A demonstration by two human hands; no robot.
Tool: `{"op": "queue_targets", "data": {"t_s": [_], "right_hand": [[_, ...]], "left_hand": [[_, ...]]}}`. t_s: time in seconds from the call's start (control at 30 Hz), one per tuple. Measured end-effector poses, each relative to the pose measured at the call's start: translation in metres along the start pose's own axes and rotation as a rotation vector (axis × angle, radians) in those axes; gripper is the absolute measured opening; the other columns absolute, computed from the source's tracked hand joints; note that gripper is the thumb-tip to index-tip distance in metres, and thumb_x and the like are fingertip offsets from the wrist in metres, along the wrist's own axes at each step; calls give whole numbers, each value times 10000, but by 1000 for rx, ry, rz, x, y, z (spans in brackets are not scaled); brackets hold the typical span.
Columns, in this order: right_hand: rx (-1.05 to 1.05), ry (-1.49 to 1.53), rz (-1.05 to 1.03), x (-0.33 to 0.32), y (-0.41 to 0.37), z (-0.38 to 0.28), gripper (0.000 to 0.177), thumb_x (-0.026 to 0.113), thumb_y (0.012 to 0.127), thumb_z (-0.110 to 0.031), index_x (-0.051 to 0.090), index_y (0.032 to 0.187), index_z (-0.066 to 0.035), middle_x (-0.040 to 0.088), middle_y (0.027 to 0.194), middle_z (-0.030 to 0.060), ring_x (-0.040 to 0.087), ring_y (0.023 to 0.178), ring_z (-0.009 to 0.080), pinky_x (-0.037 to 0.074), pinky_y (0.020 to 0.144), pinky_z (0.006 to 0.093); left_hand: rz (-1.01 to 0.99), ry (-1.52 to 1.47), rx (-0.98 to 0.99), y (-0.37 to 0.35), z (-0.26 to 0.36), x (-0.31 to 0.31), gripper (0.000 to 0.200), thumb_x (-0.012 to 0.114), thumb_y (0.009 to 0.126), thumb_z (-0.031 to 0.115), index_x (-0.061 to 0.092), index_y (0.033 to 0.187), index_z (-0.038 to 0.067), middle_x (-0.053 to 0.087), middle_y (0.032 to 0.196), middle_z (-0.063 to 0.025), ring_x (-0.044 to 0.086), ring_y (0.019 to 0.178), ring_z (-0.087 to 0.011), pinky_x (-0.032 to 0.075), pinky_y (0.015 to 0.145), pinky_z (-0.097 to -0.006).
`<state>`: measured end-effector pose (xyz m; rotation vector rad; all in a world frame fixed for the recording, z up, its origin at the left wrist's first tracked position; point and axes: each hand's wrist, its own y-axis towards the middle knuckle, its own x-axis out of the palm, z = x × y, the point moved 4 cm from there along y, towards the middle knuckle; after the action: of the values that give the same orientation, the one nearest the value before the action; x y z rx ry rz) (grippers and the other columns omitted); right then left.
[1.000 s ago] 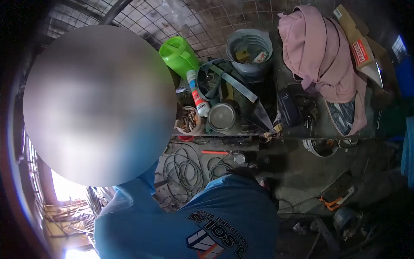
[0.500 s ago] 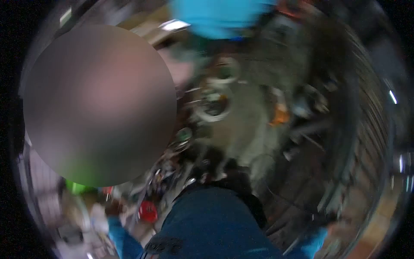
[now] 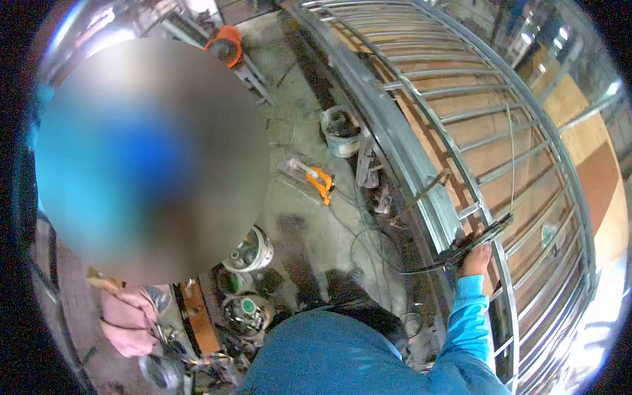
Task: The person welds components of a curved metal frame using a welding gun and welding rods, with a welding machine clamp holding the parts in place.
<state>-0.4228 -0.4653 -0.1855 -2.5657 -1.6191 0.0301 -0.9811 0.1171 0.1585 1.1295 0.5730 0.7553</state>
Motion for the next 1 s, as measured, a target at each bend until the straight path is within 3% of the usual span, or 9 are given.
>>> {"op": "queue_targets", "data": {"t_s": [0.03, 0.13, 0.23, 0.3, 0.37, 0.43, 0.6, 0.8, 1.0], "right_hand": [[-74, -31, 6, 0, -4, 5, 324, 601, 1025, -366, 591, 918, -60, 616, 790, 96, 624, 662, 224, 512, 588, 344], [-249, -401, 34, -13, -6, 26, 315, 626, 1003, -331, 600, 1004, -17, 635, 810, 106, 623, 682, 229, 511, 647, 388], [-187, -406, 43, 4, -36, 10, 322, 669, 975, -278, 640, 1098, 18, 701, 888, 101, 654, 795, 201, 518, 742, 363], [-186, -283, 30, 13, -49, -10, 295, 681, 973, -254, 636, 1086, 16, 693, 878, 82, 641, 785, 181, 517, 730, 346], [-169, -259, 87, 19, -55, -18, 216, 681, 977, -181, 629, 1071, 5, 677, 867, 51, 621, 766, 146, 513, 694, 305], [-110, -167, 111, 27, -65, -34, 182, 671, 982, -157, 625, 1063, 0, 674, 870, 51, 626, 753, 141, 516, 673, 296], [-72, 38, 74, 31, -70, -32, 167, 671, 979, -131, 607, 1058, 1, 662, 898, 48, 636, 741, 125, 523, 656, 286], [-153, -63, 244, 6, -75, 3, 248, 700, 934, -153, 627, 1110, 7, 646, 996, 26, 579, 883, 121, 471, 775, 264], [-122, -95, 354, 6, -85, -10, 329, 687, 942, -233, 615, 1164, 0, 621, 944, 26, 573, 794, 116, 477, 680, 271]], "left_hand": [[-49, 101, 117, -7, 22, 32, 526, 831, 835, 255, 640, 1280, 47, 708, 838, -121, 637, 691, -213, 541, 579, -345], [-455, 60, -377, -54, 94, 133, 242, 700, 938, 289, 704, 1082, 94, 660, 768, -87, 636, 674, -200, 568, 630, -370], [-765, -825, -183, -108, 180, 235, 283, 655, 968, 100, 617, 1242, 42, 663, 824, -78, 618, 729, -153, 573, 696, -312], [-921, -1227, -407, -153, 277, 265, 464, 672, 926, -7, 448, 1332, 24, 673, 911, -129, 657, 800, -184, 576, 716, -307], [-1197, -1218, -358, -195, 332, 305, 350, 693, 933, 39, 469, 1202, 25, 678, 908, -125, 693, 827, -215, 584, 737, -312], [-1503, -1173, -162, -239, 388, 338, 207, 665, 956, 107, 542, 1098, 20, 712, 1006, -162, 727, 871, -244, 575, 700, -316], [-1597, -1128, 643, -345, 502, 394, 141, 653, 950, 91, 600, 1050, 8, 713, 905, -99, 689, 802, -155, 545, 684, -297], [-2145, -1411, -142, -445, 595, 448, 206, 635, 970, 108, 666, 1121, -28, 730, 1031, -104, 672, 839, -110, 530, 683, -263], [-2179, -1318, 42, -494, 629, 495, 313, 611, 1000, 159, 645, 1263, -6, 732, 1058, -112, 700, 871, -157, 549, 692, -293]]}}
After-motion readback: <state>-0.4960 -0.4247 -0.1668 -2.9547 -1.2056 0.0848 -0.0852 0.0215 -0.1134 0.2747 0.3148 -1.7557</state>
